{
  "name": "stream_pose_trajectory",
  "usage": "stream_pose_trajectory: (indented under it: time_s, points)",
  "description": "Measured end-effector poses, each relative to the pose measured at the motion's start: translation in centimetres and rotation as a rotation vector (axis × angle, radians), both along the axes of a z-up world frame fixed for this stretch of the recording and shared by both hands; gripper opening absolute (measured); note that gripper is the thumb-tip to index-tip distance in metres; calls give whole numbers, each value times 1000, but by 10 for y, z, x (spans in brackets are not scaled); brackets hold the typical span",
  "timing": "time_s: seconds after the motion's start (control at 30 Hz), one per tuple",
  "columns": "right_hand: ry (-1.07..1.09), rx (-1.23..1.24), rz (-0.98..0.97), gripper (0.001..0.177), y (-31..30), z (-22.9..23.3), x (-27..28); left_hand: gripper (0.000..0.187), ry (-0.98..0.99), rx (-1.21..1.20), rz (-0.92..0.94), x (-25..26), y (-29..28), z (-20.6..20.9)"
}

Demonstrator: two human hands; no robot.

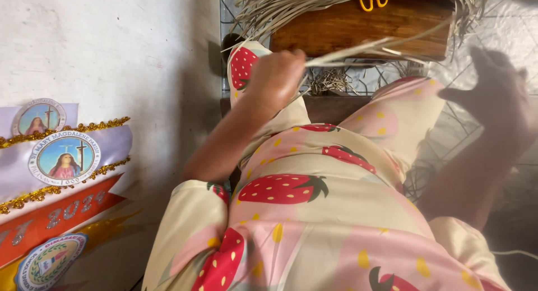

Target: Weaving thin flexible strips of material into a craft item.

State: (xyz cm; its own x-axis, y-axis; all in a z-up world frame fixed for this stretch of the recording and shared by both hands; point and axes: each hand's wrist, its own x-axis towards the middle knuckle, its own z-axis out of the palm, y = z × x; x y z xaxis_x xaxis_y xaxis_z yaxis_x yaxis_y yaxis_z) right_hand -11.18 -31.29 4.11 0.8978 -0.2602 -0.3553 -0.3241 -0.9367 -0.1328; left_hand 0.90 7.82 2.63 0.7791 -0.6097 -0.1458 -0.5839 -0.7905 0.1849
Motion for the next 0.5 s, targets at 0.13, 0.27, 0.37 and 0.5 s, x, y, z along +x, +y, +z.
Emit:
stream_pose_trajectory:
  time_s: [0.13, 0.27, 0.37, 0.5]
  points:
    - [-296, 280, 393, 91, 99, 48, 12, 13, -65, -191, -50, -29, -52, -21]
    - [6, 472, 363, 84, 150, 5, 30, 11, -17, -236, -221, -40, -61, -3]
    - [69, 891, 163, 21, 148, -38, 24, 11, -96, -146, -210, -4, -21, -1]
    - [84, 818, 177, 22, 145, -59, 13, 13, -318, -42, -177, 73, 66, 42]
